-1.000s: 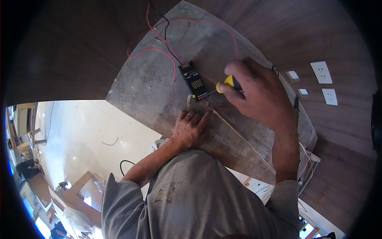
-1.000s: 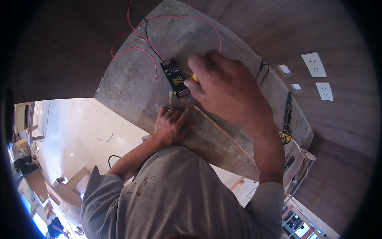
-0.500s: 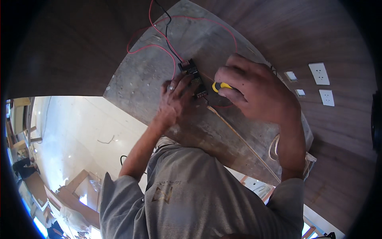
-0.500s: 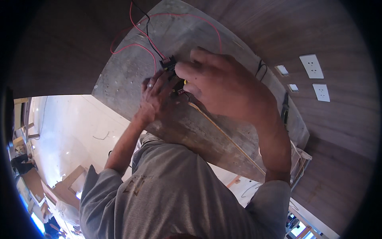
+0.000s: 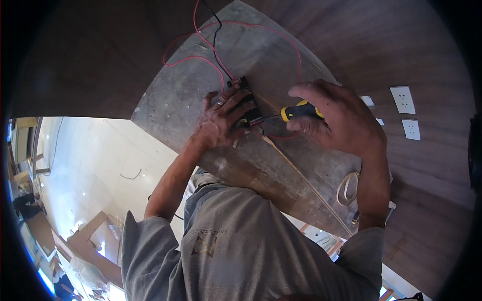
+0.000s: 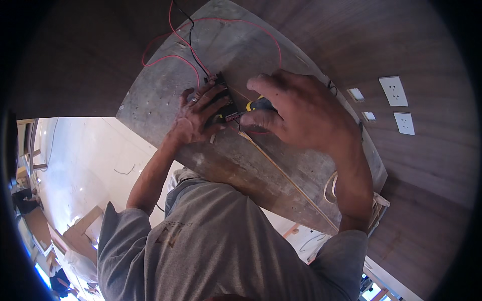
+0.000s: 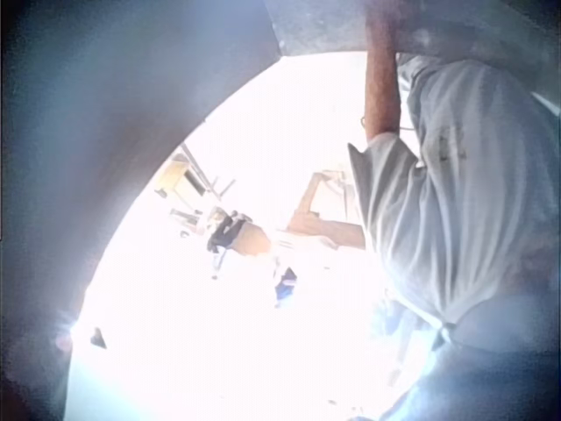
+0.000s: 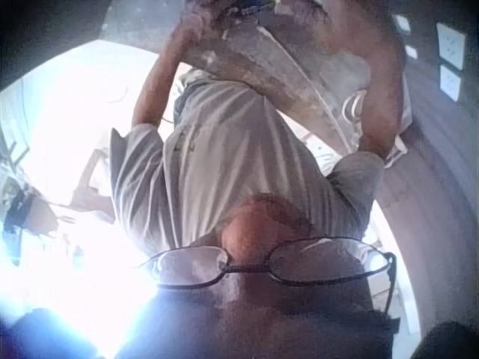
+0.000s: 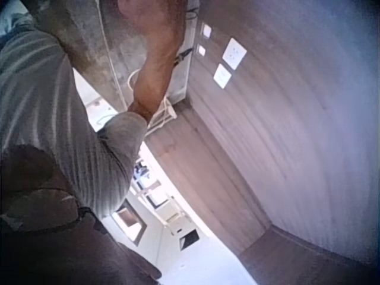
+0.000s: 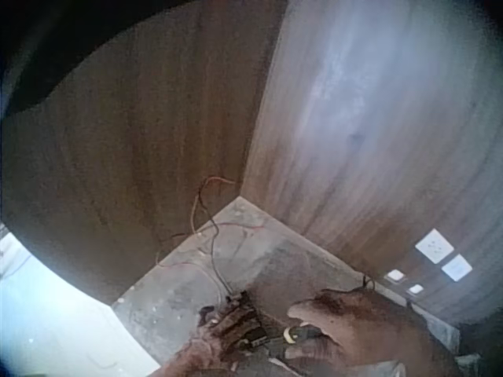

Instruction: The person tests an LED light strip by connecting it to a power supply and powering it with an extension cord. Afterward, they carry the strip to another workstation, disconnect the wires from the power supply using a screwdriver, and peel backing tape from the light strip.

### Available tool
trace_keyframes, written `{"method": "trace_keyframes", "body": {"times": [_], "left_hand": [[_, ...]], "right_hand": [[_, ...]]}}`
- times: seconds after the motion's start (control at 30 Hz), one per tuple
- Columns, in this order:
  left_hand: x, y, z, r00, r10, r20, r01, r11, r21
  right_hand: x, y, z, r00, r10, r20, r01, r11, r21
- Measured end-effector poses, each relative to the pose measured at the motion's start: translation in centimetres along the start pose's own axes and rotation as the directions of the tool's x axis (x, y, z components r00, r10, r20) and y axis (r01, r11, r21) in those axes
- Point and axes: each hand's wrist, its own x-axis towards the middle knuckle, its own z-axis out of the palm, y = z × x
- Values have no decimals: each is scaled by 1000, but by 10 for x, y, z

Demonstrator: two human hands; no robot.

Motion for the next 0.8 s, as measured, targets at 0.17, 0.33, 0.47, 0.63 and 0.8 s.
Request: {"method": "trace_keyframes", "body": {"times": [0.17, 0.33, 0.47, 0.63, 0.8], "left_hand": [[-2, -1, 1, 1000, 11, -5, -11, 999, 33], [-1, 1, -1, 1000, 5, 0, -5, 1000, 24], [-2, 0, 0, 1000, 7, -7, -7, 1000, 13], [-1, 0, -1, 1000, 2, -4, -2, 1000, 14], [-1, 0, 0, 1000, -2, 9, 2, 1000, 18]], "right_hand": [[-7, 7, -7, 988, -98, 118, 94, 995, 32], [-14, 9, -5, 987, -135, 89, 134, 991, 13], [-16, 13, -5, 991, -107, 78, 104, 994, 30], [-19, 16, -3, 996, -73, 49, 70, 995, 71], [-21, 15, -6, 999, -22, 26, 20, 996, 89]]}}
